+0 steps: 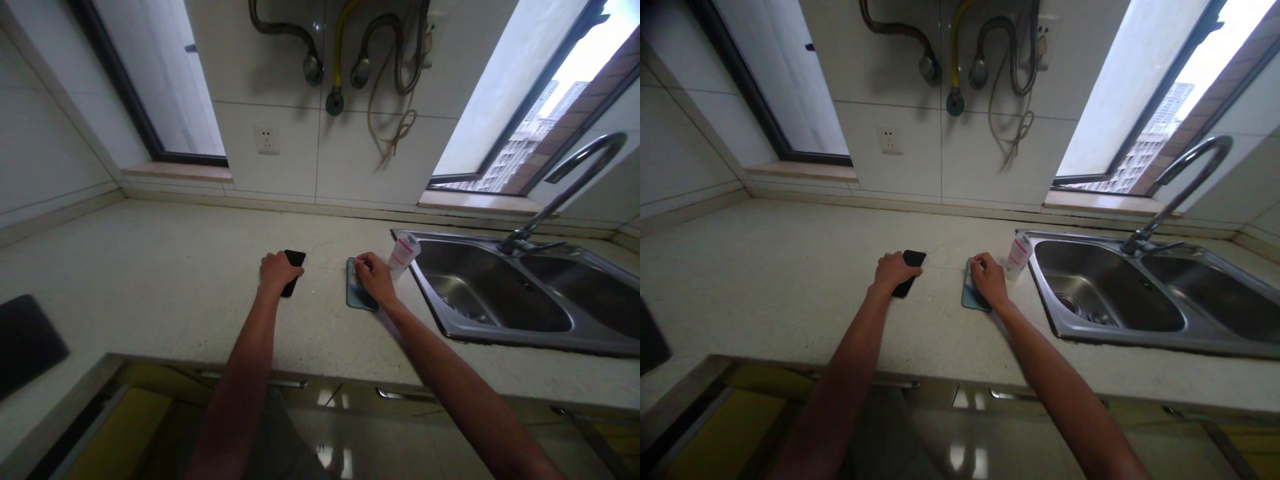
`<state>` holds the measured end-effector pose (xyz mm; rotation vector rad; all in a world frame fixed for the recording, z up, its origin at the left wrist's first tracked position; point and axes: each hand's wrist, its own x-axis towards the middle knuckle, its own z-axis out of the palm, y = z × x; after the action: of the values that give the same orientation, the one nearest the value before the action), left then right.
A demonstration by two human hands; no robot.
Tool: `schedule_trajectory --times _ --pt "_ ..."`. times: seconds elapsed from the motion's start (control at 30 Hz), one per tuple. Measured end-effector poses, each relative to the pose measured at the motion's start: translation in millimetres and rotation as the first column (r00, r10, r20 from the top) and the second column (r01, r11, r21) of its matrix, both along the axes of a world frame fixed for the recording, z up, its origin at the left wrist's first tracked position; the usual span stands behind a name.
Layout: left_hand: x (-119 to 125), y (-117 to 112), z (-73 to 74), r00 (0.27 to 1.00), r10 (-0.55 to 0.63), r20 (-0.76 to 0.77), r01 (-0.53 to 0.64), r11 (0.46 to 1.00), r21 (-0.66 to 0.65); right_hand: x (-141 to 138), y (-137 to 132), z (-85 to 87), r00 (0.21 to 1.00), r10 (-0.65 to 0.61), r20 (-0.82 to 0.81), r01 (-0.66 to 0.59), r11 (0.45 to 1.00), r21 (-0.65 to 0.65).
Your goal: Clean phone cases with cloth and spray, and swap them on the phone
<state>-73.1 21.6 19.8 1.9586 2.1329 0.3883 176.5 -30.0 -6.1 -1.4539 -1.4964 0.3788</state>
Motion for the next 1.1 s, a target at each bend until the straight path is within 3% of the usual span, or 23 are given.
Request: schedule_trajectory --times 0.1,0.2,0.27,0.33,0.43,0.57,0.77,0.9,1.0,1.1 --pt "-2 2 0.8 0.995 0.028 0.101 -0.029 1.0 0.009 -1 -1 0.3 1.0 0.009 0.01 -0.009 1.0 -0.002" --pt "-3 1 1.9 0.914 0.079 0.398 -0.091 0.996 0.012 -3 -4 3.0 0.999 0.038 0.025 -0.038 0.999 0.028" --pt "-1 1 1.5 0.717 0.091 0.691 -0.041 0.995 -0.088 -7 -7 5.7 0.997 0.072 0.036 -0.074 0.996 0.043" --pt "3 1 0.0 0.425 0.136 0.895 0.109 0.974 -0.2 -10 -9 8.4 0.994 0.1 0.032 -0.102 0.994 0.049" --pt "9 3 -2.8 0.107 0.252 0.962 0.223 0.936 -0.271 -15 -12 10.9 0.991 0.126 -0.045 -0.123 0.991 0.055" --pt "17 5 -2.9 -0.142 0.368 0.919 0.254 0.911 -0.325 -16 -11 12.3 0.96 0.138 -0.242 -0.126 0.99 0.062" --pt "28 -2 0.7 -0.293 0.412 0.863 0.461 0.851 -0.25 -18 -8 17.8 0.853 0.07 -0.517 -0.066 0.997 0.026" --pt "34 -10 -4.3 -0.359 0.467 0.808 0.635 0.757 -0.155 -20 -8 21.0 0.79 0.08 -0.608 -0.053 0.997 0.062" --pt "39 -15 -10.6 -0.347 0.531 0.773 0.761 0.641 -0.099 -19 -9 20.3 0.83 0.087 -0.551 -0.028 0.993 0.115" --pt "46 -20 -15.6 -0.339 0.551 0.763 0.824 0.565 -0.042 -16 -11 18.1 0.941 0.045 -0.334 0.028 0.977 0.21"
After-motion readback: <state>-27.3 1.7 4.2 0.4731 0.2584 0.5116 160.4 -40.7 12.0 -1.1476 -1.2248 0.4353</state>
